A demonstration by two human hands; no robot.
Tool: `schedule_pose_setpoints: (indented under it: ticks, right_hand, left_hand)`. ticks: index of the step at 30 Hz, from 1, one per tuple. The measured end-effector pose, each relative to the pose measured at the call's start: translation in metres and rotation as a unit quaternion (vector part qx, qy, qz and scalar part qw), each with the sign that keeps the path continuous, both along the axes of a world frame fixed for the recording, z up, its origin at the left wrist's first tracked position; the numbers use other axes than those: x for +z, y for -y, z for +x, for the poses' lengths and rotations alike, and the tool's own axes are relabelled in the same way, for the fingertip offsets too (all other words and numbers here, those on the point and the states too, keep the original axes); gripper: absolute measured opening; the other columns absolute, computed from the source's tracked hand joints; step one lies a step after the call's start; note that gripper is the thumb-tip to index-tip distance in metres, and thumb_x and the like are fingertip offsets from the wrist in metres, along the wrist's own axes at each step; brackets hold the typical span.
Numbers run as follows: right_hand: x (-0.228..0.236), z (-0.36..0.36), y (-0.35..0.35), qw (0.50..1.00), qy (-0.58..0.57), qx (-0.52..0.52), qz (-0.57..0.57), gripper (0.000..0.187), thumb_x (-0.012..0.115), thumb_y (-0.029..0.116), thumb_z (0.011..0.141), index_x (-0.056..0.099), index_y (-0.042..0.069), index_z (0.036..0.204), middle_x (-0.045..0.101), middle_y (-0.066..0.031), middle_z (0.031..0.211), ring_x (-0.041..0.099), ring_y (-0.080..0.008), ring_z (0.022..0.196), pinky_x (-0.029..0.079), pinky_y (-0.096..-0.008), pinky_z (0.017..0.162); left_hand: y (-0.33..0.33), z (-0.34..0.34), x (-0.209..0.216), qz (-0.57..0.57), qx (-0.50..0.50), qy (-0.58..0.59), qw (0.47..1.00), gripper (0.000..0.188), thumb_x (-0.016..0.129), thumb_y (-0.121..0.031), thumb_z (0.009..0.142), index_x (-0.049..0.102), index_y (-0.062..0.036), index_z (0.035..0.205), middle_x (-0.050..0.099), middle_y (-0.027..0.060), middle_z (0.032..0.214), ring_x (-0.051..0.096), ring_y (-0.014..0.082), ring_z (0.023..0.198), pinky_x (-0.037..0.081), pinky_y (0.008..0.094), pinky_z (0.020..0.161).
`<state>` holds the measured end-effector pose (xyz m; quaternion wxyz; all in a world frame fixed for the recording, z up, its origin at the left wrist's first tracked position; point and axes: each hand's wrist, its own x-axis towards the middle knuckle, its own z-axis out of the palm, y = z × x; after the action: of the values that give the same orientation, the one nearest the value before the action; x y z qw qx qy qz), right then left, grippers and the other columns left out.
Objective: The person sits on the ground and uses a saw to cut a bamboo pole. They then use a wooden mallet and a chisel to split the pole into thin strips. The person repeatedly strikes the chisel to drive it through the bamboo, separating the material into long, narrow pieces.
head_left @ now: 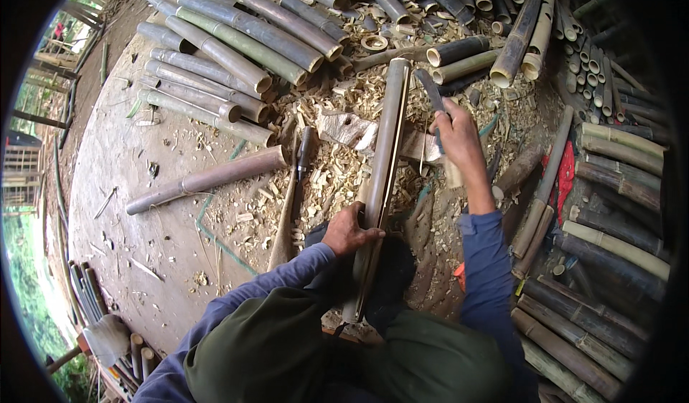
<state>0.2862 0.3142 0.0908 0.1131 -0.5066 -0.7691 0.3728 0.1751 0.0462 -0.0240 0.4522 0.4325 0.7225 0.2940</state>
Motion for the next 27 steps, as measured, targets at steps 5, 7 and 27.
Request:
schedule_pose_setpoints:
  ticks: [5,7,27]
  right_hand:
    - [0.024,-0.005,-0.053,0.975,0.113,0.143,0.128,0.043,0.051,0.026,0.099,0.064,0.001,0.13,0.073,-0.0241,0.102,0.072,-0.0358,0.091,0.056,-0.0468,0.082]
    - [0.038,-0.013,-0.061,0.965,0.157,0.172,0.118,0.041,0.052,0.027,0.097,0.067,0.003,0.126,0.072,-0.0254,0.107,0.071,-0.0413,0.099,0.055,-0.0502,0.086]
    - [0.014,0.012,-0.025,0.905,0.234,0.313,0.168,0.025,0.058,0.011,0.096,0.071,0.002,0.115,0.065,-0.0129,0.073,0.062,-0.0229,0.059,0.053,-0.0417,0.055]
  left_hand:
    - [-0.004,0.008,0.008,-0.048,0.001,-0.064,0.997,0.074,0.087,-0.056,0.07,0.064,0.0054,0.106,0.069,0.0271,0.097,0.068,0.0411,0.092,0.053,0.0491,0.083]
    - [-0.004,0.008,0.006,-0.06,-0.007,-0.073,0.995,0.075,0.086,-0.059,0.07,0.064,0.0052,0.102,0.068,0.0268,0.096,0.068,0.0403,0.091,0.053,0.0493,0.082]
    - [-0.009,0.014,0.016,-0.072,-0.023,-0.116,0.99,0.069,0.086,-0.055,0.07,0.065,0.0028,0.101,0.068,0.0251,0.098,0.068,0.0414,0.094,0.054,0.0499,0.083]
